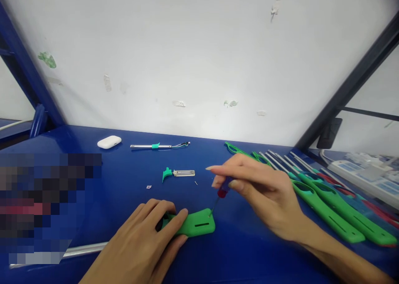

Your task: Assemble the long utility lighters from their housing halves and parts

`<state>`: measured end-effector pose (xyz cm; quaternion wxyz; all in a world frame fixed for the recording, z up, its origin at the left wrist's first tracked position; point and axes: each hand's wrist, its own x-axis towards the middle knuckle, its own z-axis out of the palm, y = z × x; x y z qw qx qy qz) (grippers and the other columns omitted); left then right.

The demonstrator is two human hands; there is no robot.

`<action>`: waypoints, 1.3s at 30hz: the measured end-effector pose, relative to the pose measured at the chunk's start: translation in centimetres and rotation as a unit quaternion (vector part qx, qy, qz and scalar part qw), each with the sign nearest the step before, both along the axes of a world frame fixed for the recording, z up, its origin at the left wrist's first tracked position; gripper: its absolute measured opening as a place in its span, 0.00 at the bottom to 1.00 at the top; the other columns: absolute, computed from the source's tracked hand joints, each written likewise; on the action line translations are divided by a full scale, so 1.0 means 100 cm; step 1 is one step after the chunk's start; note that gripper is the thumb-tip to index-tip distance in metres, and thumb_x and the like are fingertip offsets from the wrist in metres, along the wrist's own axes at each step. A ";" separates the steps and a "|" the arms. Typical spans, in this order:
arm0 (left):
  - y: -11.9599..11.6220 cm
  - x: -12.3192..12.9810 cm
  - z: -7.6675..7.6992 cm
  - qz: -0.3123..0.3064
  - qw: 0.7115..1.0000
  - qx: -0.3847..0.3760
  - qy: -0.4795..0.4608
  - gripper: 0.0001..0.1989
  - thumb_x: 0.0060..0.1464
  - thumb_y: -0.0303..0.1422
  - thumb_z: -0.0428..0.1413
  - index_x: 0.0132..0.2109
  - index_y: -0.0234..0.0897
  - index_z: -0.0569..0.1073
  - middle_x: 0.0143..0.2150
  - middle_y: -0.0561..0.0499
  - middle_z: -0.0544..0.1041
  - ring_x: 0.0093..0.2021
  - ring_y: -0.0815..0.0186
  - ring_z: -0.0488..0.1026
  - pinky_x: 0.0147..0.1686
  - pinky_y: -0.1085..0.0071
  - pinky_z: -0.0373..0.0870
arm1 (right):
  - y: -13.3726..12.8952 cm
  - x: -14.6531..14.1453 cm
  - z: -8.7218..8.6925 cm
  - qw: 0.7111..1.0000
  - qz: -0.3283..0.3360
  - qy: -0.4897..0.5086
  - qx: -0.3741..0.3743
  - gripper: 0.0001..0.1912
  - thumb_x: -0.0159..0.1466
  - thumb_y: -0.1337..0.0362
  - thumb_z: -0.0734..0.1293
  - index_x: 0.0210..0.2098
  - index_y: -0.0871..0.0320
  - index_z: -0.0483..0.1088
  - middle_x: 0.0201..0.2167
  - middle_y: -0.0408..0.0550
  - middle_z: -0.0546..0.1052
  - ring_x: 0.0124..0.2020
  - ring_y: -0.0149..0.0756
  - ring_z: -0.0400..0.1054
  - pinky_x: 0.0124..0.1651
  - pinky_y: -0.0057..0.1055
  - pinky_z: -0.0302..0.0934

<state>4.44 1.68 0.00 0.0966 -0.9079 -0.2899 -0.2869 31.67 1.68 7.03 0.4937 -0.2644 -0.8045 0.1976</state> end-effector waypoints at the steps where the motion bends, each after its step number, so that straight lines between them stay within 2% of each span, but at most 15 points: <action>1: 0.000 0.000 0.000 -0.001 1.000 -0.001 0.001 0.16 0.78 0.33 0.45 0.61 0.41 0.76 0.47 0.47 0.82 0.43 0.57 0.82 0.41 0.60 0.85 | 0.001 0.000 0.000 1.000 -0.023 0.015 0.014 0.15 0.76 0.69 0.70 0.57 0.46 0.83 0.40 0.44 0.81 0.40 0.33 0.73 0.41 0.31 0.72; 3: 0.000 0.000 0.000 -0.001 1.000 0.001 -0.001 0.17 0.78 0.32 0.45 0.61 0.41 0.76 0.47 0.47 0.82 0.42 0.57 0.82 0.40 0.60 0.86 | 0.003 0.000 0.001 0.995 -0.086 0.031 0.044 0.09 0.69 0.67 0.79 0.47 0.47 0.86 0.34 0.40 0.79 0.37 0.32 0.71 0.40 0.30 0.69; 4: 0.000 0.000 0.000 0.000 1.000 0.001 0.001 0.17 0.78 0.32 0.45 0.61 0.41 0.76 0.47 0.47 0.82 0.42 0.57 0.83 0.40 0.60 0.86 | 0.004 0.000 0.001 0.993 -0.104 0.022 0.049 0.09 0.68 0.66 0.80 0.47 0.48 0.86 0.36 0.41 0.79 0.37 0.32 0.71 0.41 0.30 0.69; 8: 0.000 0.002 0.001 0.001 1.000 0.003 0.006 0.17 0.79 0.33 0.45 0.62 0.42 0.76 0.47 0.48 0.82 0.42 0.57 0.83 0.41 0.58 0.86 | 0.003 0.003 0.007 0.999 -0.021 -0.040 -0.014 0.20 0.80 0.68 0.63 0.67 0.48 0.77 0.51 0.48 0.81 0.46 0.34 0.77 0.47 0.33 0.73; 10: -0.001 0.002 0.001 0.000 1.000 0.003 0.005 0.17 0.79 0.33 0.45 0.61 0.42 0.77 0.47 0.48 0.82 0.42 0.57 0.83 0.42 0.59 0.85 | 0.003 0.004 0.008 0.999 -0.009 -0.032 -0.008 0.21 0.80 0.71 0.63 0.63 0.48 0.79 0.45 0.45 0.83 0.42 0.33 0.77 0.45 0.31 0.72; 12: -0.001 0.001 0.001 -0.001 1.000 0.004 0.000 0.17 0.79 0.33 0.45 0.60 0.41 0.77 0.46 0.48 0.83 0.41 0.58 0.83 0.41 0.60 0.85 | 0.003 0.004 0.008 0.997 -0.060 -0.013 0.037 0.13 0.75 0.69 0.72 0.54 0.48 0.85 0.34 0.42 0.79 0.36 0.32 0.73 0.41 0.29 0.71; 14: -0.002 0.000 0.001 -0.001 1.000 0.007 -0.004 0.17 0.79 0.33 0.45 0.61 0.41 0.77 0.47 0.48 0.83 0.42 0.58 0.83 0.41 0.60 0.85 | 0.001 0.004 0.008 0.995 -0.083 -0.023 0.045 0.10 0.73 0.64 0.75 0.53 0.49 0.85 0.38 0.45 0.79 0.38 0.34 0.73 0.41 0.30 0.71; 17: -0.002 0.000 0.001 0.002 1.000 0.012 -0.002 0.17 0.79 0.34 0.45 0.61 0.41 0.76 0.48 0.47 0.83 0.44 0.56 0.83 0.42 0.58 0.85 | -0.002 0.005 0.009 0.999 0.000 -0.053 -0.010 0.19 0.80 0.67 0.63 0.65 0.49 0.78 0.51 0.49 0.82 0.47 0.35 0.76 0.47 0.31 0.74; 19: -0.001 0.000 0.001 0.000 1.000 0.008 0.001 0.17 0.79 0.33 0.45 0.61 0.41 0.77 0.47 0.47 0.83 0.43 0.57 0.83 0.42 0.58 0.85 | -0.003 0.004 0.009 0.999 0.019 -0.036 -0.005 0.20 0.80 0.71 0.63 0.63 0.48 0.80 0.47 0.46 0.84 0.44 0.32 0.77 0.46 0.29 0.74; 21: 0.000 0.001 0.002 0.001 1.000 0.005 -0.002 0.17 0.79 0.32 0.45 0.60 0.40 0.77 0.47 0.48 0.83 0.42 0.58 0.83 0.42 0.59 0.85 | -0.004 0.004 0.009 0.999 -0.015 -0.012 0.029 0.14 0.76 0.71 0.71 0.55 0.48 0.84 0.38 0.42 0.83 0.37 0.30 0.75 0.41 0.27 0.72; 23: 0.000 0.001 0.003 0.000 1.000 0.008 -0.009 0.16 0.79 0.32 0.45 0.60 0.40 0.77 0.47 0.48 0.83 0.42 0.58 0.83 0.42 0.60 0.85 | -0.004 0.003 0.007 0.999 -0.040 -0.019 0.028 0.14 0.74 0.69 0.73 0.56 0.48 0.84 0.42 0.44 0.83 0.40 0.32 0.76 0.42 0.28 0.73; 26: 0.000 0.002 0.003 0.000 1.000 0.007 -0.010 0.17 0.79 0.32 0.45 0.61 0.41 0.77 0.47 0.48 0.83 0.42 0.58 0.83 0.42 0.60 0.85 | -0.004 0.002 0.005 1.000 0.013 -0.019 -0.021 0.23 0.78 0.72 0.64 0.66 0.46 0.78 0.49 0.47 0.84 0.45 0.34 0.78 0.45 0.31 0.75; 30: -0.001 0.001 0.002 -0.004 1.000 -0.002 -0.016 0.16 0.78 0.32 0.47 0.61 0.42 0.77 0.47 0.48 0.83 0.42 0.58 0.83 0.42 0.60 0.85 | -0.004 0.002 0.002 0.999 -0.025 0.020 0.020 0.14 0.71 0.69 0.76 0.52 0.46 0.86 0.37 0.43 0.81 0.35 0.33 0.74 0.37 0.29 0.72; 35: -0.001 -0.001 0.003 -0.003 1.000 -0.002 -0.019 0.16 0.78 0.32 0.47 0.61 0.41 0.77 0.47 0.48 0.83 0.42 0.58 0.83 0.42 0.60 0.85 | -0.002 0.002 0.003 1.000 0.008 0.009 -0.013 0.19 0.77 0.71 0.67 0.61 0.45 0.82 0.46 0.47 0.85 0.42 0.35 0.78 0.42 0.32 0.76; 39: -0.001 0.000 0.003 -0.003 1.000 -0.005 -0.015 0.16 0.78 0.31 0.47 0.61 0.42 0.77 0.47 0.49 0.83 0.43 0.58 0.83 0.43 0.61 0.85 | -0.001 0.000 0.001 0.998 -0.028 0.054 0.028 0.13 0.67 0.70 0.79 0.47 0.45 0.87 0.37 0.42 0.85 0.37 0.34 0.76 0.40 0.30 0.75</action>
